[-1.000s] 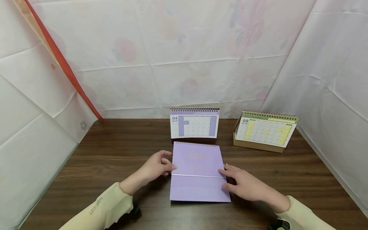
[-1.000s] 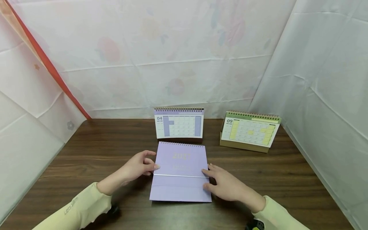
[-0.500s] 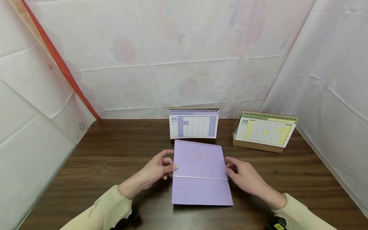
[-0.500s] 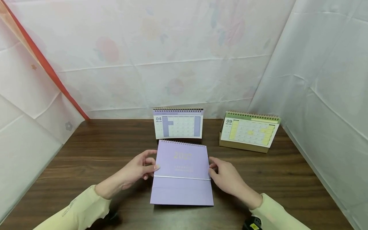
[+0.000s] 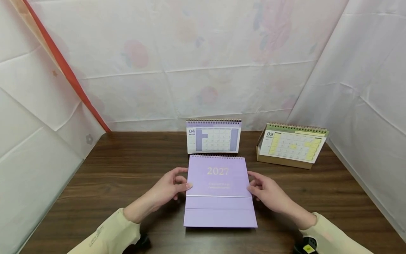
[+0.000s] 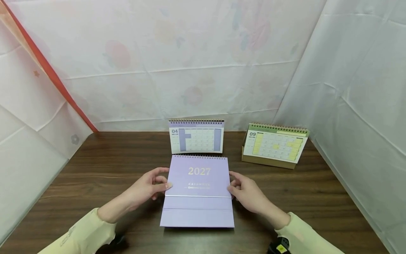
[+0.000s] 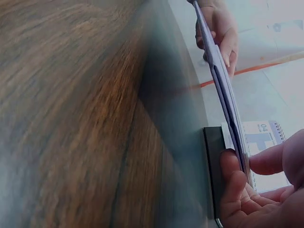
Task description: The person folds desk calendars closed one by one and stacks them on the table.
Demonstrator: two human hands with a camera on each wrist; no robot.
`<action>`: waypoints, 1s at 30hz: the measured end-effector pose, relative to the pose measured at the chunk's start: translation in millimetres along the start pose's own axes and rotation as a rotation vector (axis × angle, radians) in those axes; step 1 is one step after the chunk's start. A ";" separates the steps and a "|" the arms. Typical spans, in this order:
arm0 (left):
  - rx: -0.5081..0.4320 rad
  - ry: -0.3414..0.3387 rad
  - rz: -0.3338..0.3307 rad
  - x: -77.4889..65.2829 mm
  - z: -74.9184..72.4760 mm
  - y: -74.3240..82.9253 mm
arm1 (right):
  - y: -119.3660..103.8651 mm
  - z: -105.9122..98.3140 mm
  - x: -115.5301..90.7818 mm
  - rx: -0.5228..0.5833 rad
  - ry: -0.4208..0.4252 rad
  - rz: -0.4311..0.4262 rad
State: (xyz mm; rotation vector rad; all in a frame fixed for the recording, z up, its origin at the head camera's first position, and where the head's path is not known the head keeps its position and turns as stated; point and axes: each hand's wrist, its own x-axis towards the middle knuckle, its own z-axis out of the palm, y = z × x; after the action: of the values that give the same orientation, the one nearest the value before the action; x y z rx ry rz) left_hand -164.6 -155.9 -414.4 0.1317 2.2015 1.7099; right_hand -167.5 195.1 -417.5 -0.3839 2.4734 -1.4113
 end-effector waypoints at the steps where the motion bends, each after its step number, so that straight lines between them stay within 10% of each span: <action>1: 0.016 0.009 0.001 -0.1 -0.9 -1.0 | -0.2 0.5 0.1 0.004 -0.008 -0.007; 13: 0.201 0.040 0.064 -12.3 -23.9 -4.3 | -1.5 15.8 4.3 0.078 -0.039 -0.049; 30: 0.454 0.101 -0.060 -36.6 -60.5 1.9 | -29.0 67.5 32.7 -0.082 -0.009 -0.258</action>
State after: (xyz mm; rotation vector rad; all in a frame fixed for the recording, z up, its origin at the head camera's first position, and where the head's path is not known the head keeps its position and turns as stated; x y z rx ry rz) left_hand -150.4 -221.5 -391.9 0.0904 2.6067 1.1828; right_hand -171.0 115.5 -428.8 -0.7491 2.5522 -1.3976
